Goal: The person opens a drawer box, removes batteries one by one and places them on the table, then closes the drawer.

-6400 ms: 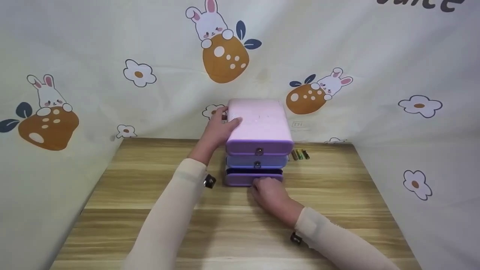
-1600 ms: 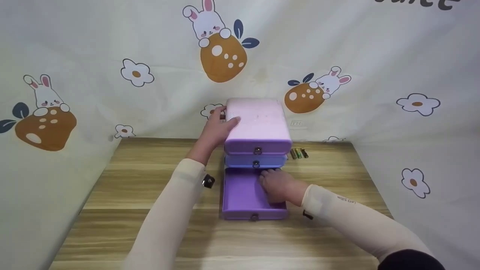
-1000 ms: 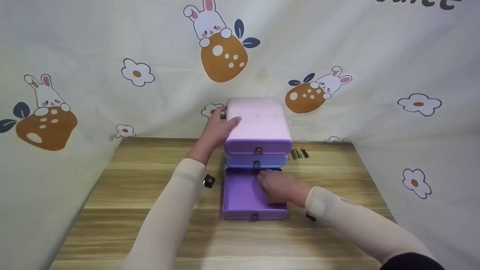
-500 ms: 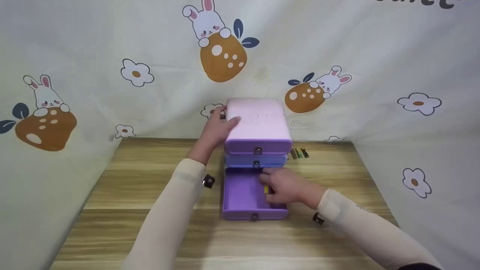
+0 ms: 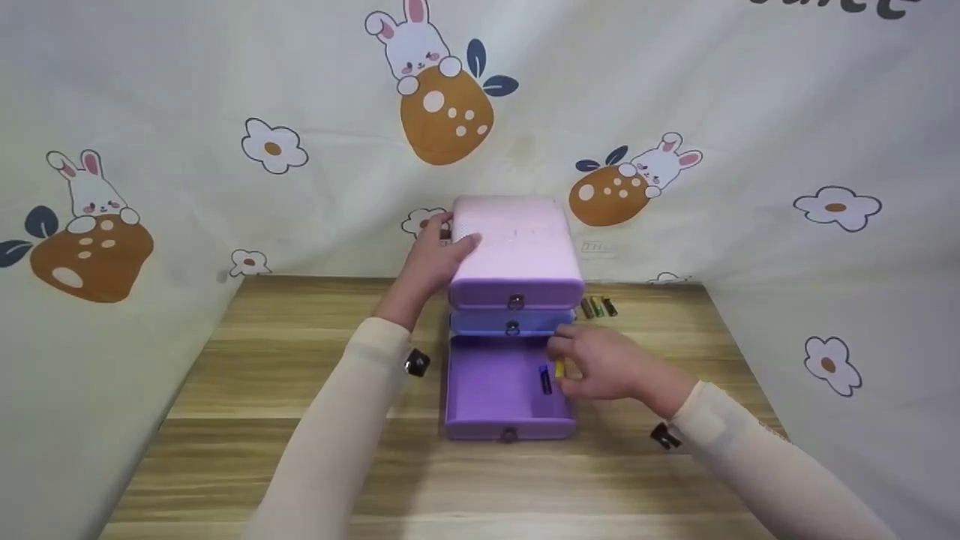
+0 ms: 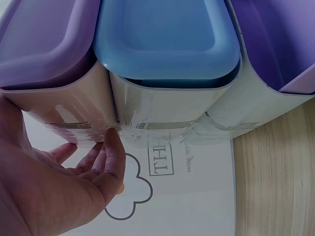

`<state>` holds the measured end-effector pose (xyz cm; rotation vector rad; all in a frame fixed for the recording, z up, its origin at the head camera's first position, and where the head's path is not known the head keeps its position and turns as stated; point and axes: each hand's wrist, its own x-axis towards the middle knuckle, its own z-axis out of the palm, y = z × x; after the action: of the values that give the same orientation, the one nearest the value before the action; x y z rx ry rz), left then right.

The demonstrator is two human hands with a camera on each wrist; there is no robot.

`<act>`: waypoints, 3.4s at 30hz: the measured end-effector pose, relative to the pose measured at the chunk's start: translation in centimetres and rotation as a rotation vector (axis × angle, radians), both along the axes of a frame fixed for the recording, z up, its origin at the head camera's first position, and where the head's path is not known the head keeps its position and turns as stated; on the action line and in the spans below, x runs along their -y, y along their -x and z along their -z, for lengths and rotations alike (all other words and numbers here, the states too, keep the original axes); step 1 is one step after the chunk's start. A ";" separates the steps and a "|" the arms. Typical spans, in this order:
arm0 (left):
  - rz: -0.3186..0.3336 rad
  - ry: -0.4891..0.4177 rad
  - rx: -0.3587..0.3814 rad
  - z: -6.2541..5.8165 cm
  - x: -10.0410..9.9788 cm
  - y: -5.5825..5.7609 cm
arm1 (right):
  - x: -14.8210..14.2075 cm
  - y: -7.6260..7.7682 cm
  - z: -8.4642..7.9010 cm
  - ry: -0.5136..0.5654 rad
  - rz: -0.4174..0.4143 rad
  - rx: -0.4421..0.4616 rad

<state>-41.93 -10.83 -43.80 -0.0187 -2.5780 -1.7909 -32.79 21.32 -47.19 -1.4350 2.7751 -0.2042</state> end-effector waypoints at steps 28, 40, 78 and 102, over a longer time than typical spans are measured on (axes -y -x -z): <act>-0.014 0.016 0.016 -0.1 -0.1 0.0 | -7.7 8.6 -1.3 -0.021 0.318 0.154; -0.011 0.015 -0.003 0.0 -0.1 0.0 | -9.6 12.4 -0.1 -0.043 0.417 0.171; -0.027 0.016 0.023 0.1 0.2 -0.2 | -9.9 15.7 2.5 -0.052 0.511 0.194; -0.018 0.001 0.003 0.0 -0.2 -0.2 | -10.4 17.4 6.5 -0.067 0.636 0.245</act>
<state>-41.76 -10.64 -43.85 0.0064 -2.5726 -1.7853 -50.19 31.69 -53.71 -0.4333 2.8844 -0.2628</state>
